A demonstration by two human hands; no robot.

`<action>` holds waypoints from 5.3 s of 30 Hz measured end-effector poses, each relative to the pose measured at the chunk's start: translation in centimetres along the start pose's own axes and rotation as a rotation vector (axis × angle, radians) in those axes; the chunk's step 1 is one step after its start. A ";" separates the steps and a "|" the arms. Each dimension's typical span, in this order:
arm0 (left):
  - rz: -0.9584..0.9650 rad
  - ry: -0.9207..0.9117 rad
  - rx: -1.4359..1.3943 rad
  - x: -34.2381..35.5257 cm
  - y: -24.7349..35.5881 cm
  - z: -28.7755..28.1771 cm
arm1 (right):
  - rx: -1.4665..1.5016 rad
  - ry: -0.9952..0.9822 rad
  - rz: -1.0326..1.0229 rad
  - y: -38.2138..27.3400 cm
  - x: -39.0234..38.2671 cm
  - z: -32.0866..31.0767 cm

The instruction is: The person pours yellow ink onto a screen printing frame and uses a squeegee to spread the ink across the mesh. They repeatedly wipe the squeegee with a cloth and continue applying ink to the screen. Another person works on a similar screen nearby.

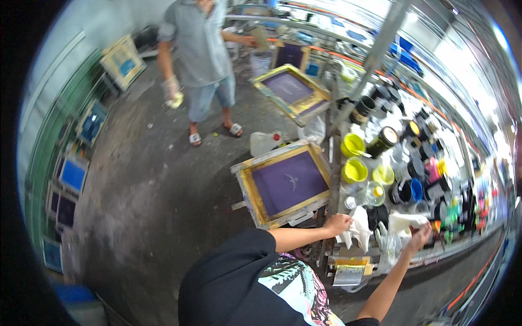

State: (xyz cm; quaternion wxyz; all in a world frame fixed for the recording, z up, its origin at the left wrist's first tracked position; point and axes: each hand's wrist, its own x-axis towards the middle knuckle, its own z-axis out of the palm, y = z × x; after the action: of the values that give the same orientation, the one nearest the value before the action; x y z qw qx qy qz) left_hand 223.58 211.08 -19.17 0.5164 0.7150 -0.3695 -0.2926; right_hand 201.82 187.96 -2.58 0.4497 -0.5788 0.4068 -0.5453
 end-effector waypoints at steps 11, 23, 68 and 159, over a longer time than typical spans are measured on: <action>0.510 0.268 0.374 3.4 9.9 -0.9 | 0.675 -0.398 0.527 -3.0 1.2 -6.2; 0.630 0.236 0.020 1.9 22.1 -2.4 | 0.738 -0.016 0.427 -3.0 -3.8 -9.7; -0.118 -0.054 -0.666 -14.5 16.7 -10.7 | 0.379 -0.767 0.280 -9.9 -25.2 2.6; 0.683 -0.974 0.095 -7.8 0.9 -39.4 | 1.317 -0.161 0.542 -6.6 -37.7 42.4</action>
State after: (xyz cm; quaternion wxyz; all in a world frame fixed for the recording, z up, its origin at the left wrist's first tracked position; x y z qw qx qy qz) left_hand 250.51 237.96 -6.39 0.3197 0.3613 -0.7856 -0.3873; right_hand 241.17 229.19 -6.31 0.8538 -0.1040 0.0882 -0.5024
